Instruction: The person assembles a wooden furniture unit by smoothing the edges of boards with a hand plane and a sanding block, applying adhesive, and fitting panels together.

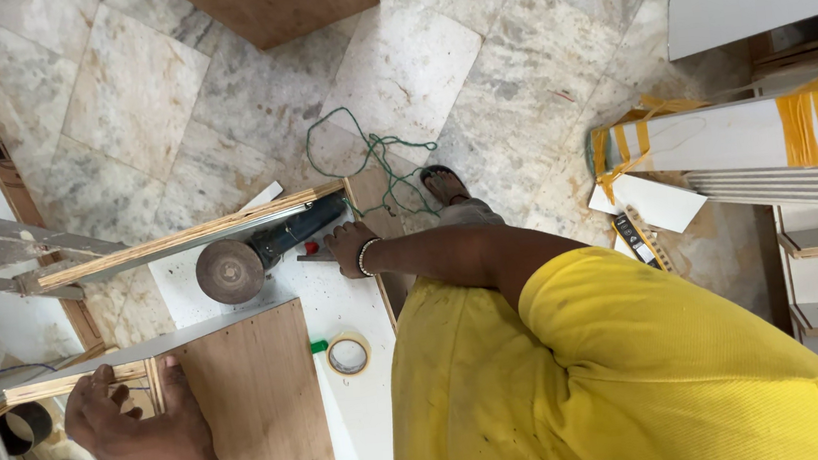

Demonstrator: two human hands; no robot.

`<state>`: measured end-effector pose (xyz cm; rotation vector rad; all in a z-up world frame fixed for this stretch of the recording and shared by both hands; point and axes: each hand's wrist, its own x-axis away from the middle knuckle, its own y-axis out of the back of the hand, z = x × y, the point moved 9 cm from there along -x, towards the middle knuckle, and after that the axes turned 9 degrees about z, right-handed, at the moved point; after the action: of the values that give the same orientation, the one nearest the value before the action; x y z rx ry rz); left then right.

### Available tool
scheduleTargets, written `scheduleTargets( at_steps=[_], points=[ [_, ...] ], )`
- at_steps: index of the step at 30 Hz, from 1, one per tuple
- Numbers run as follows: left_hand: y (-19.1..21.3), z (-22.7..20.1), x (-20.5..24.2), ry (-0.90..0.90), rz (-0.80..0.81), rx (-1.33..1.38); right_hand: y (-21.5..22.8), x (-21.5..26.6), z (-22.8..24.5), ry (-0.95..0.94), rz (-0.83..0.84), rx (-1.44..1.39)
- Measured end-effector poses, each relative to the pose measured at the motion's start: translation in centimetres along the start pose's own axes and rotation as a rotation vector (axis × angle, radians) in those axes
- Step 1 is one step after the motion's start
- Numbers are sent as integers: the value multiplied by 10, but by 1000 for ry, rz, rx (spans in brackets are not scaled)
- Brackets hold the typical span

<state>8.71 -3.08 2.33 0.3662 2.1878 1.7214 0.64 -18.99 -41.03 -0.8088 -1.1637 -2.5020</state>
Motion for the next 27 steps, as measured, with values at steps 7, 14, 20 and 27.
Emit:
scheduleTargets(
  at_steps=[7,14,20,27],
  points=[
    [-2,7,3,26,-5,-6,14,10,0,5,18,18],
    [-5,15,5,5,-29,-7,30,26,8,36,-14,-43],
    [-4,15,7,-3,-47,0,25,33,9,75,-21,-90],
    [-9,23,8,-18,-57,-20,91,76,83,545,-417,-429]
  ],
)
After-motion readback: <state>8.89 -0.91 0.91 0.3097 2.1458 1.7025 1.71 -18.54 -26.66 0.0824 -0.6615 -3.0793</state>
